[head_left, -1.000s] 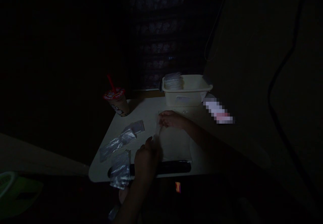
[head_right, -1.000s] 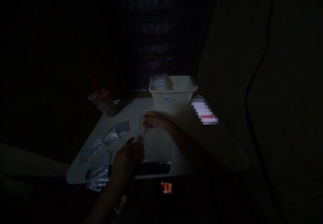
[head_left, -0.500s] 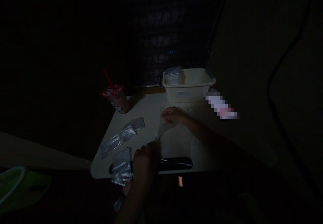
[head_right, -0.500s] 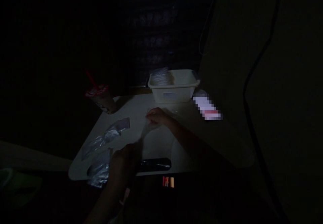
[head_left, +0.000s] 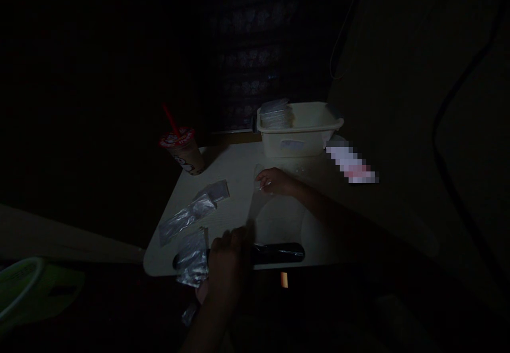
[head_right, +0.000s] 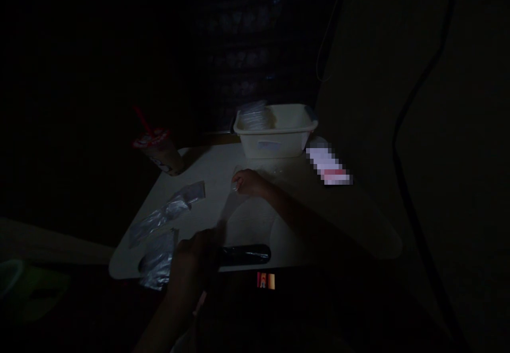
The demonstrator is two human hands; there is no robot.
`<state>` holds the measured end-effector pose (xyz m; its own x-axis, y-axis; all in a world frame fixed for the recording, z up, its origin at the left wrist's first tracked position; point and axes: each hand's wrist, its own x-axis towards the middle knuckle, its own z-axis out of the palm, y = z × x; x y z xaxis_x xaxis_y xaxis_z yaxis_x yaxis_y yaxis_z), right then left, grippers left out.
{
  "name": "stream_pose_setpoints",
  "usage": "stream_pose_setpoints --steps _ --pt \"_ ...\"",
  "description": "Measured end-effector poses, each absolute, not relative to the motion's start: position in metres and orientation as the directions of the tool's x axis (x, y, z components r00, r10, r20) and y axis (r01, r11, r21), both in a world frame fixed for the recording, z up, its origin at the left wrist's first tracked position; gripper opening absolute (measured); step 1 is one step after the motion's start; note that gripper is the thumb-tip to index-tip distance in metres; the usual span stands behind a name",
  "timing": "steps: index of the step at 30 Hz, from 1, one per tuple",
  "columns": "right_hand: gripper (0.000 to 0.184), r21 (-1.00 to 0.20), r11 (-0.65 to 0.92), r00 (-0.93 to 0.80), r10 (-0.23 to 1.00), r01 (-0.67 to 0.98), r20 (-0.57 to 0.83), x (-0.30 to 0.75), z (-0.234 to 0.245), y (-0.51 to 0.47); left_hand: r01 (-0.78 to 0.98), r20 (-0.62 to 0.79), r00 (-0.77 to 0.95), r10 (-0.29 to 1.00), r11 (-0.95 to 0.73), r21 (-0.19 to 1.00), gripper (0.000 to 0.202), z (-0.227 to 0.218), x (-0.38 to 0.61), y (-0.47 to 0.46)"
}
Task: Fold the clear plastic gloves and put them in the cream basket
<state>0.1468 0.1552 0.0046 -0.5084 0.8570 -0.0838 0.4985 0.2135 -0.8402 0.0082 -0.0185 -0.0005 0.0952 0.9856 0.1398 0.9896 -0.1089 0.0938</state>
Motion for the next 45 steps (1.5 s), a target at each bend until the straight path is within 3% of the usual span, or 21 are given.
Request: stream_pose_setpoints --steps 3,5,9,11,13,17,20,22,33,40,42,45 --pt "0.033 -0.827 0.247 -0.519 0.852 0.505 -0.063 0.148 0.002 0.159 0.968 0.147 0.214 0.966 -0.23 0.104 0.035 -0.001 0.007 -0.026" --pt "0.032 -0.818 0.266 -0.524 0.85 0.511 -0.051 0.149 0.002 0.16 0.943 0.173 0.252 0.952 -0.282 0.175 0.039 0.0 0.004 -0.031" --pt "0.03 -0.788 0.321 -0.552 0.834 0.525 -0.028 0.148 0.006 0.162 0.908 0.245 0.129 0.961 -0.213 0.36 0.029 0.006 -0.01 -0.029" --pt "0.03 -0.769 0.348 -0.562 0.827 0.537 -0.018 0.148 0.008 0.162 0.908 0.253 0.098 0.962 -0.191 0.374 0.03 0.007 -0.015 -0.02" --pt "0.029 -0.698 0.431 -0.554 0.831 0.572 0.059 0.148 0.012 0.159 0.917 0.228 0.175 0.958 -0.243 0.317 0.036 0.005 -0.015 -0.008" --pt "0.027 -0.412 0.681 -0.606 0.73 0.605 0.316 0.149 0.016 0.132 0.935 0.175 0.31 0.934 -0.333 0.119 0.042 -0.002 -0.002 0.001" --pt "0.035 -0.25 0.816 -0.747 0.578 0.522 0.328 0.148 0.013 0.102 0.916 0.142 0.393 0.909 -0.4 0.023 0.047 -0.004 0.005 -0.004" --pt "0.045 -0.168 0.842 -0.791 0.54 0.513 0.289 0.148 0.008 0.087 0.907 0.12 0.419 0.9 -0.421 -0.009 0.049 -0.004 0.007 -0.007" --pt "0.053 -0.076 0.775 -0.753 0.628 0.627 0.196 0.164 -0.011 0.101 0.897 0.074 0.443 0.894 -0.442 -0.032 0.054 -0.004 0.003 -0.007" --pt "0.044 -0.068 0.662 -0.641 0.743 0.746 0.193 0.184 -0.004 0.13 0.895 0.071 0.445 0.893 -0.444 -0.029 0.054 -0.005 0.001 -0.008" --pt "0.038 -0.107 0.572 -0.552 0.817 0.813 0.168 0.195 0.006 0.135 0.893 0.077 0.45 0.89 -0.45 -0.026 0.054 -0.006 0.0 -0.008" --pt "0.029 -0.14 0.301 -0.298 0.954 0.943 0.043 0.221 0.023 0.138 0.898 0.091 0.439 0.894 -0.441 -0.006 0.051 -0.005 0.0 -0.008"
